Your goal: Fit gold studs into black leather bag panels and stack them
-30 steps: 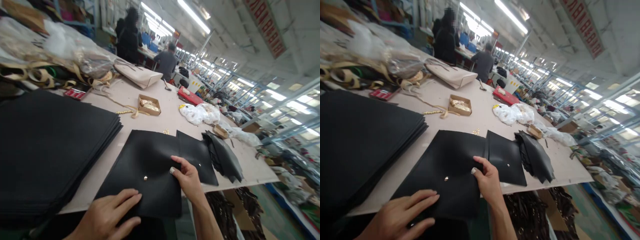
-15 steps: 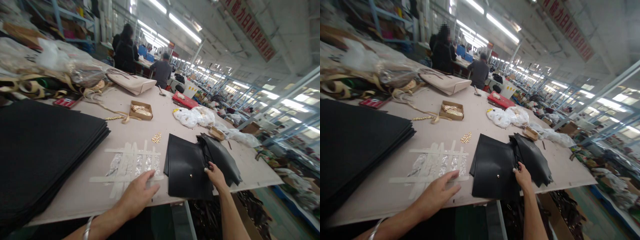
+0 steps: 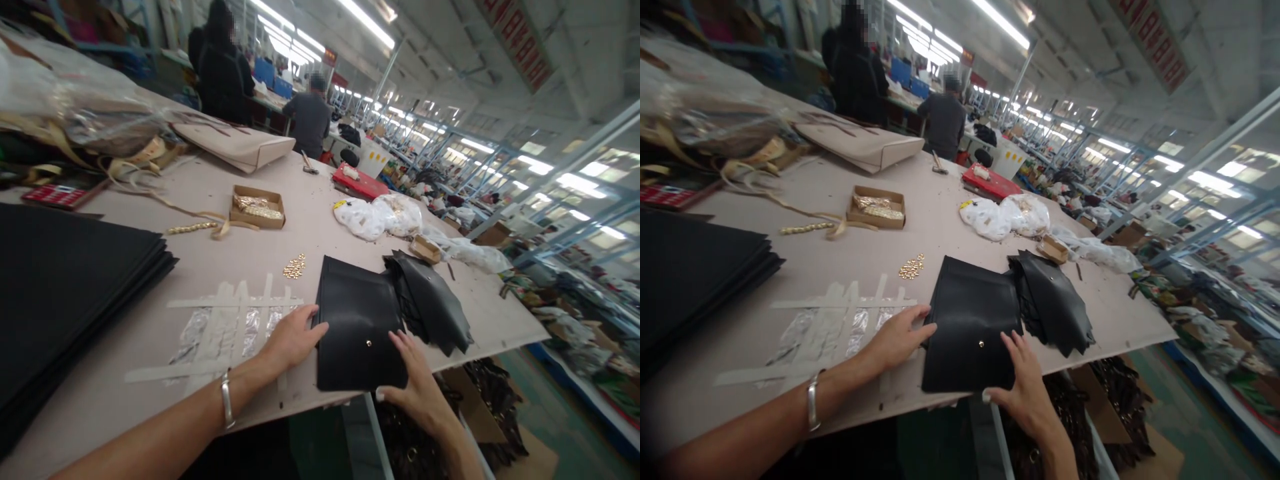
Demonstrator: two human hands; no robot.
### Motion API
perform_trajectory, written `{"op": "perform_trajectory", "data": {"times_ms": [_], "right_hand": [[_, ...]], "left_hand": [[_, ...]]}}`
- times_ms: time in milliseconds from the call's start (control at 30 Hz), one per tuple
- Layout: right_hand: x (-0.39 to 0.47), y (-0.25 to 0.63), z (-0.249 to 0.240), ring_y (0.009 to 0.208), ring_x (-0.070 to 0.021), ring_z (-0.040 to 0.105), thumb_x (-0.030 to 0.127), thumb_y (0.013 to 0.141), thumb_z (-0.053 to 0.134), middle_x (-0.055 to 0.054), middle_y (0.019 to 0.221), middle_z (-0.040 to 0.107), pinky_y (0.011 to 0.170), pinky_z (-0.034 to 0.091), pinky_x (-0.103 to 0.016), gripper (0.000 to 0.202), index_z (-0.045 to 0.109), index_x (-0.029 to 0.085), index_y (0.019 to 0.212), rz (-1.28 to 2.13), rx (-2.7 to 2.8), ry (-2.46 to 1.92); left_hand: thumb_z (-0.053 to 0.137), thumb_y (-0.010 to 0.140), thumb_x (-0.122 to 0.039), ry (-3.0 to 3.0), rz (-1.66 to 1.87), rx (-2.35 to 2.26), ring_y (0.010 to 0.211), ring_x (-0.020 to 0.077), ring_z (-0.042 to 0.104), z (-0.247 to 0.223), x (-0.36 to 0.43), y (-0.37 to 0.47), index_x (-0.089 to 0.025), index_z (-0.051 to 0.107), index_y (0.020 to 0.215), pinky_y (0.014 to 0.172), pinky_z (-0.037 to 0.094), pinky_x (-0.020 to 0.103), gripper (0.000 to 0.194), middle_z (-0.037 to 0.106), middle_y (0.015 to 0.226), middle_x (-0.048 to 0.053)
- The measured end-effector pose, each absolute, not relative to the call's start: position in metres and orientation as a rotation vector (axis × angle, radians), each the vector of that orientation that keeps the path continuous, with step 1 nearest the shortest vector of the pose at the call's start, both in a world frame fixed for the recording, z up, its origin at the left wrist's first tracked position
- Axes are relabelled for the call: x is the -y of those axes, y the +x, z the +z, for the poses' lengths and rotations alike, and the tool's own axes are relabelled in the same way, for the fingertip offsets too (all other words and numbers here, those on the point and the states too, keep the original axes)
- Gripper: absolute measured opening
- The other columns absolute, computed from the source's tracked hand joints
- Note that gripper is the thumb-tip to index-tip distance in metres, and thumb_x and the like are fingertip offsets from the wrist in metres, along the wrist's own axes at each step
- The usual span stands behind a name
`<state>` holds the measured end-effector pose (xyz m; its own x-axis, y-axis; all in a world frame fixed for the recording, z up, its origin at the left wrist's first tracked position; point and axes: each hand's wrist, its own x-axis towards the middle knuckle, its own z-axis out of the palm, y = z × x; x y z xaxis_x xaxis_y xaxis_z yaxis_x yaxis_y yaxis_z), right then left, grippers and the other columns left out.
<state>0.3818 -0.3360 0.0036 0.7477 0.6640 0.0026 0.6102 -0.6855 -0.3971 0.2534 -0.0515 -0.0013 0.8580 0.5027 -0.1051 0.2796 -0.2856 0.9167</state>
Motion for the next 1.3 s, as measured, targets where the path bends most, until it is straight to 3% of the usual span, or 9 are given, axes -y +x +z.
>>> {"op": "perform_trajectory", "data": {"times_ms": [100,300,467,567,667,767,933,1167,1300], "right_hand": [[0.338,0.361,-0.006,0.151,-0.0357,0.02,0.037,0.072,0.079,-0.006,0.16,0.035,0.12,0.024,-0.057,0.084,0.044,0.032,0.149,0.101,1.124,-2.602],[0.314,0.366,-0.008,0.141,-0.0304,0.042,0.038,0.09,0.063,-0.008,0.143,0.058,0.116,0.036,-0.052,0.045,0.062,0.029,0.134,0.071,1.142,-2.45],[0.309,0.397,0.001,0.134,-0.0281,0.051,0.045,0.087,0.062,-0.008,0.141,0.059,0.114,0.039,-0.047,0.045,0.067,0.026,0.127,0.13,0.934,-2.474],[0.314,0.43,0.001,0.117,-0.0296,0.064,0.052,0.09,0.049,-0.016,0.129,0.066,0.104,0.047,-0.046,0.059,0.06,0.015,0.135,0.033,0.542,-2.613],[0.314,0.456,-0.006,0.108,-0.0334,0.067,0.051,0.087,0.05,-0.021,0.118,0.069,0.099,0.048,-0.047,0.065,0.059,0.007,0.134,0.015,0.384,-2.702],[0.308,0.465,-0.015,0.107,-0.0328,0.067,0.052,0.087,0.051,-0.019,0.114,0.071,0.097,0.048,-0.044,0.062,0.063,0.009,0.13,0.029,0.352,-2.732],[0.301,0.466,-0.019,0.098,-0.0302,0.069,0.051,0.083,0.056,-0.014,0.1,0.074,0.089,0.049,-0.039,0.059,0.066,0.012,0.126,0.081,0.339,-2.726],[0.306,0.471,-0.016,0.091,-0.0306,0.069,0.047,0.073,0.065,-0.013,0.091,0.075,0.084,0.049,-0.04,0.059,0.071,0.01,0.119,0.147,0.289,-2.591],[0.309,0.469,-0.018,0.085,-0.0279,0.07,0.052,0.068,0.068,-0.01,0.088,0.076,0.076,0.052,-0.037,0.065,0.071,0.011,0.119,0.187,0.225,-2.432]], "left_hand": [[0.062,0.079,-0.039,1.801,0.233,-0.603,0.124,0.0315,0.06,-0.005,0.049,0.259,-0.011,0.064,0.124,0.109,0.043,0.041,0.053,0.065,0.132,0.018],[0.064,0.076,-0.042,1.631,0.219,-0.646,0.11,0.0283,0.067,-0.007,0.05,0.267,-0.013,0.067,0.112,0.099,0.05,0.037,0.046,0.073,0.113,0.013],[0.067,0.072,-0.04,1.542,0.219,-0.677,0.11,0.0294,0.068,-0.003,0.048,0.267,-0.011,0.066,0.112,0.101,0.049,0.038,0.049,0.073,0.111,0.015],[0.068,0.073,-0.039,1.493,0.203,-0.713,0.116,0.0302,0.065,0.0,0.046,0.268,-0.009,0.061,0.12,0.102,0.048,0.04,0.056,0.069,0.122,0.019],[0.066,0.078,-0.039,1.438,0.163,-0.738,0.111,0.0288,0.067,0.006,0.047,0.27,-0.009,0.059,0.122,0.088,0.055,0.036,0.053,0.068,0.125,0.02],[0.063,0.082,-0.039,1.387,0.131,-0.737,0.09,0.0233,0.072,0.013,0.05,0.271,-0.01,0.059,0.122,0.065,0.055,0.029,0.049,0.069,0.12,0.018],[0.059,0.084,-0.038,1.333,0.057,-0.67,0.051,0.0145,0.061,0.008,0.05,0.28,-0.012,0.065,0.109,0.041,0.037,0.022,0.037,0.072,0.075,0.006],[0.076,0.065,-0.036,1.472,0.06,-0.692,0.086,0.0297,0.07,-0.007,0.044,0.302,-0.014,0.07,0.077,0.067,0.051,0.03,0.025,0.075,0.083,0.011],[0.079,0.063,-0.04,1.499,0.09,-0.702,0.097,0.0336,0.068,-0.008,0.054,0.309,-0.017,0.071,0.076,0.077,0.05,0.033,0.028,0.076,0.091,0.013]]}}
